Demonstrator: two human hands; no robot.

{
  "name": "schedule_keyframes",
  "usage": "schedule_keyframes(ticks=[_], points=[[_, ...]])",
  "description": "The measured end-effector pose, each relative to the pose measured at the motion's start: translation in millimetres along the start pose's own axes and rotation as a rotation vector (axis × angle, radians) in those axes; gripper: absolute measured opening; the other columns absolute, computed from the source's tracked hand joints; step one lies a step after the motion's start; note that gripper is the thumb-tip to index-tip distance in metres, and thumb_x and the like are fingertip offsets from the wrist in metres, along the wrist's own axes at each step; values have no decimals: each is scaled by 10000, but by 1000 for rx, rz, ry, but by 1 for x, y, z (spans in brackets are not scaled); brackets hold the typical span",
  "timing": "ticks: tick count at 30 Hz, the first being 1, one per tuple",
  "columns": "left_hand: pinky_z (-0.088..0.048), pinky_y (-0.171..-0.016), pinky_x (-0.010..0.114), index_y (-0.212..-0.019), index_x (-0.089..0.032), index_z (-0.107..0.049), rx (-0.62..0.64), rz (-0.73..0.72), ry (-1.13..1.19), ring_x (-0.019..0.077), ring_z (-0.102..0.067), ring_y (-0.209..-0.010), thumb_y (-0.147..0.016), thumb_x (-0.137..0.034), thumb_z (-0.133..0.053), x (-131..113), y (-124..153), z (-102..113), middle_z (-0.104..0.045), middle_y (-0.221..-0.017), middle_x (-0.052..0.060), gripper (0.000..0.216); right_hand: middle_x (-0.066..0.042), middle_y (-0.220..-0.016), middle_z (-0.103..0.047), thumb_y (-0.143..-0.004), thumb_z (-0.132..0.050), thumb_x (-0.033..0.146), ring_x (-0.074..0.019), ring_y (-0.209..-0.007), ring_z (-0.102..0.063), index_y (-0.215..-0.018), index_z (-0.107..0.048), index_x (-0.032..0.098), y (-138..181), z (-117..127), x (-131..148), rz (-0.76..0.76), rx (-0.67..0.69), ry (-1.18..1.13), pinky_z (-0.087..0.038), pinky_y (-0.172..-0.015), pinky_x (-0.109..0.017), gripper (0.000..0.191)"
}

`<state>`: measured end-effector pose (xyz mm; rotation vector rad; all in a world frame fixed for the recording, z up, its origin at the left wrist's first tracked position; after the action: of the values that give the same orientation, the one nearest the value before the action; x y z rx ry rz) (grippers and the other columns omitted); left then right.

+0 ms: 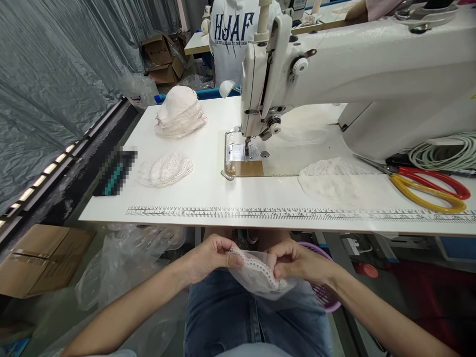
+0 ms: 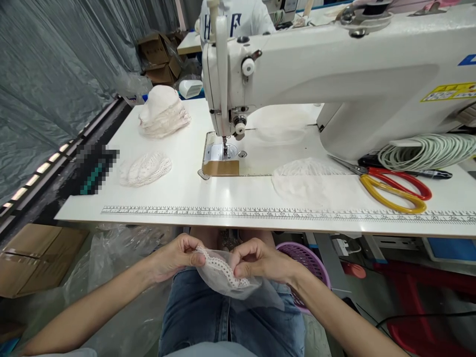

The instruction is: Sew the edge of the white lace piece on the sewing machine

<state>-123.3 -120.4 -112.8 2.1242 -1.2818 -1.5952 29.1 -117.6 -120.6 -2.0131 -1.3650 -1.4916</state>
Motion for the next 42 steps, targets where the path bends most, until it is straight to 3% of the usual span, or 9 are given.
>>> schedule_keyframes(ticks=[4,9,15,21,27,32,42], points=[[-414,-576,183,-631,-91,-658,40,27,40,74,-539,-541,-495,-342,-851,2,-1,-1,-629,-573,5,344,3,-690,-597,-671,-756,366,-100,-629,-515,-758,-673,122,-1,-2,-4,-33,63,-18,-405,-608,-223,272],[-453,-598,201,-770,-97,-685,27,8,46,107,-598,-599,-558,-315,-829,2,-2,1,-673,-687,38,337,11,-734,-600,-645,-779,232,-111,-701,-537,-823,-661,124,-1,-9,-6,-14,126,7,-421,-667,-225,239],[-463,-600,205,-738,-94,-689,22,15,95,111,-605,-587,-565,-339,-824,6,-2,3,-673,-664,40,328,-4,-752,-598,-689,-744,258,-110,-688,-533,-765,-666,120,5,-4,-5,6,111,108,-410,-636,-220,176],[-451,-584,197,-748,-86,-690,-18,22,60,106,-599,-574,-590,-359,-808,8,-6,1,-671,-657,46,337,35,-682,-541,-654,-766,327,-104,-651,-479,-776,-612,148,-3,-7,-1,39,-44,80,-370,-607,-218,266],[-442,-599,188,-758,-87,-690,-68,-11,28,95,-588,-586,-609,-358,-796,4,-4,4,-672,-663,37,327,44,-592,-449,-717,-704,417,-81,-564,-380,-651,-548,141,-9,-6,5,84,-248,181,-273,-503,-204,324],[-445,-645,196,-765,-88,-695,-39,-29,11,102,-593,-629,-608,-358,-796,2,-4,5,-679,-691,44,328,46,-581,-431,-748,-681,412,-67,-535,-336,-648,-533,135,-9,-7,3,65,-199,107,-224,-486,-208,329],[-401,-568,180,-684,-109,-719,-32,23,-112,75,-521,-558,-552,-279,-822,-3,-2,-1,-648,-609,6,238,51,-563,-450,-676,-752,383,-64,-525,-350,-669,-583,126,-11,-10,1,7,-154,-7,-237,-492,-203,308]])
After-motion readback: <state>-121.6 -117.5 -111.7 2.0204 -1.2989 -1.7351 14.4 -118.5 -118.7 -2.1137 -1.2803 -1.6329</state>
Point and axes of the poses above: each hand's wrist, its own y-axis away from the middle knuckle, its own z-axis out of the back of the hand, x = y × z, the point moved 6 cm from there along -y, towards the middle knuckle
